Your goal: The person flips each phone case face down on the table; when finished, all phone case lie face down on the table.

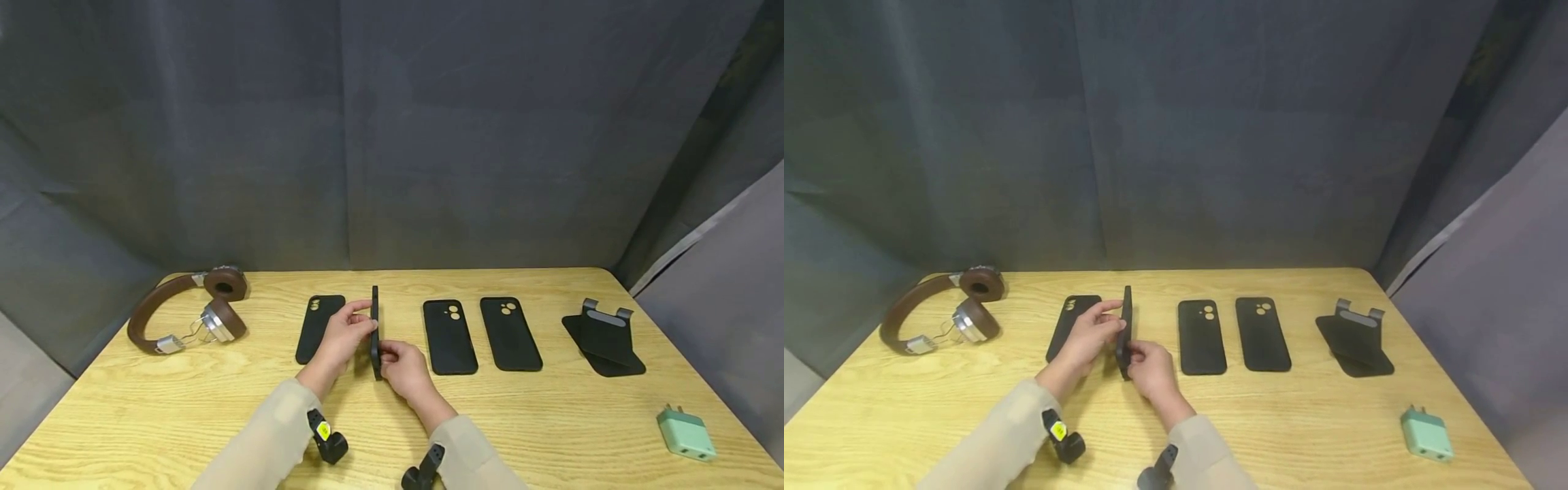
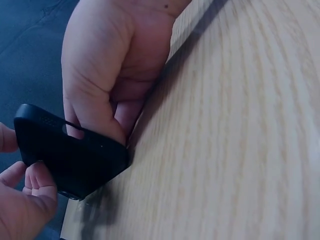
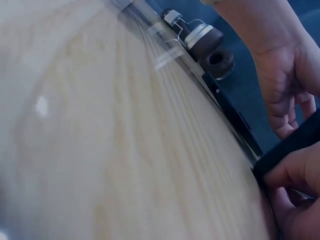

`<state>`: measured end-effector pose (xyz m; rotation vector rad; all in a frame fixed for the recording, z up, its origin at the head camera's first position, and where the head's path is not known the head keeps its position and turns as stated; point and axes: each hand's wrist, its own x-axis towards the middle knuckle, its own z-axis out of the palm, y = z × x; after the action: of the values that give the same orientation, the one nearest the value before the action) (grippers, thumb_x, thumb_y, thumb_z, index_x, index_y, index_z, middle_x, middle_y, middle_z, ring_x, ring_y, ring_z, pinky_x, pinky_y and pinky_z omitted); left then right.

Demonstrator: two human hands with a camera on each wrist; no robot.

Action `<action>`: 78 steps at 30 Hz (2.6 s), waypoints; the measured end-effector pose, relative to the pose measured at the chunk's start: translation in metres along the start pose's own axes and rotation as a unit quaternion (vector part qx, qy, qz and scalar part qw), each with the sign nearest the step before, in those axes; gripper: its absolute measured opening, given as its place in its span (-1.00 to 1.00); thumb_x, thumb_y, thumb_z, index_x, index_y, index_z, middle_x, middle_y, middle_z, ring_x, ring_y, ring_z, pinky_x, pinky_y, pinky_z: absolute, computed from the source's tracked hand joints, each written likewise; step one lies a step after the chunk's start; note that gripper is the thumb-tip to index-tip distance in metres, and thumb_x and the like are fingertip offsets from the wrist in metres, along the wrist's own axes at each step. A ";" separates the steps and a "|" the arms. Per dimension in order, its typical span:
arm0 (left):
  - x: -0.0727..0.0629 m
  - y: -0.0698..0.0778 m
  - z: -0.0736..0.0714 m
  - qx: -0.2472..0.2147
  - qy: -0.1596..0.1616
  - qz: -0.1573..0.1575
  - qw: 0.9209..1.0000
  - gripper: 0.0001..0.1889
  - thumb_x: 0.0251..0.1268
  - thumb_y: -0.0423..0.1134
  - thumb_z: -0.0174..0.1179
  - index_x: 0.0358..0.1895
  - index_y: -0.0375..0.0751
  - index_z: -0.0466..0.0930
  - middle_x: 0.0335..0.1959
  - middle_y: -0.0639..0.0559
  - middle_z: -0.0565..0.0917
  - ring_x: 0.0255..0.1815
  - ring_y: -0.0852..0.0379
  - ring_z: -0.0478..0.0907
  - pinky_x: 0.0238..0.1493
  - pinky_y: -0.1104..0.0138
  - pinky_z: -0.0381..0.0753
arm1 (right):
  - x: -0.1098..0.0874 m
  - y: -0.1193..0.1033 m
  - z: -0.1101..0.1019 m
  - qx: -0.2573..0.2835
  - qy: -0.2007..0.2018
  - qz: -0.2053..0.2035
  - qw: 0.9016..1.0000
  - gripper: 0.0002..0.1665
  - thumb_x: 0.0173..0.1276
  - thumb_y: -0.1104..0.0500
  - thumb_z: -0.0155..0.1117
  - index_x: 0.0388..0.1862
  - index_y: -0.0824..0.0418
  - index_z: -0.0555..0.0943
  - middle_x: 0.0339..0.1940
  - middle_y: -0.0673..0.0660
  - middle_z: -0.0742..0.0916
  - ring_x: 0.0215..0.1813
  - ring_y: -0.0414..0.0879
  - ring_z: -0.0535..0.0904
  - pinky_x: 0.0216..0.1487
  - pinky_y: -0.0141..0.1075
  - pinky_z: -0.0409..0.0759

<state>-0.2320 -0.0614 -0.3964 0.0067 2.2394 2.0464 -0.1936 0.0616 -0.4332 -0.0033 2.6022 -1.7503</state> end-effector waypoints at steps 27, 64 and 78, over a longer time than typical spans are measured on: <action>-0.001 -0.003 0.005 -0.017 -0.025 -0.021 0.999 -0.55 0.24 -0.36 0.10 0.22 -0.20 0.37 -0.36 0.01 0.44 -0.48 0.17 0.39 -0.41 0.36 0.46 | -0.017 -0.038 -0.022 0.160 -0.061 0.039 0.984 -0.46 0.07 0.35 0.18 0.10 0.46 0.47 -0.27 0.20 0.61 -0.36 -0.18 0.45 -0.36 -0.39 0.44; -0.026 -0.028 0.016 -0.074 0.006 -0.013 0.997 -0.59 0.40 -0.26 -0.07 0.24 -0.35 0.35 -0.02 -0.20 0.54 -0.16 0.14 0.52 -0.11 0.30 0.50 | -0.014 -0.048 -0.029 0.248 0.035 0.013 0.968 -0.51 0.15 0.42 0.12 0.11 0.54 0.42 -0.35 0.13 0.53 -0.32 -0.15 0.57 -0.20 -0.25 0.63; -0.028 -0.027 0.015 -0.118 0.027 0.006 0.993 -0.63 0.31 -0.39 0.00 0.17 -0.41 0.36 -0.21 -0.09 0.54 -0.30 0.23 0.49 -0.23 0.37 0.50 | -0.013 -0.039 -0.033 0.245 0.060 0.035 0.967 -0.49 0.08 0.46 0.03 0.09 0.49 0.45 -0.27 0.22 0.58 -0.35 -0.15 0.58 -0.29 -0.39 0.62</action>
<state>-0.2013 -0.0514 -0.4227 -0.0560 2.0158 2.3307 -0.1803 0.0769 -0.3843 0.1983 2.1292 -2.3746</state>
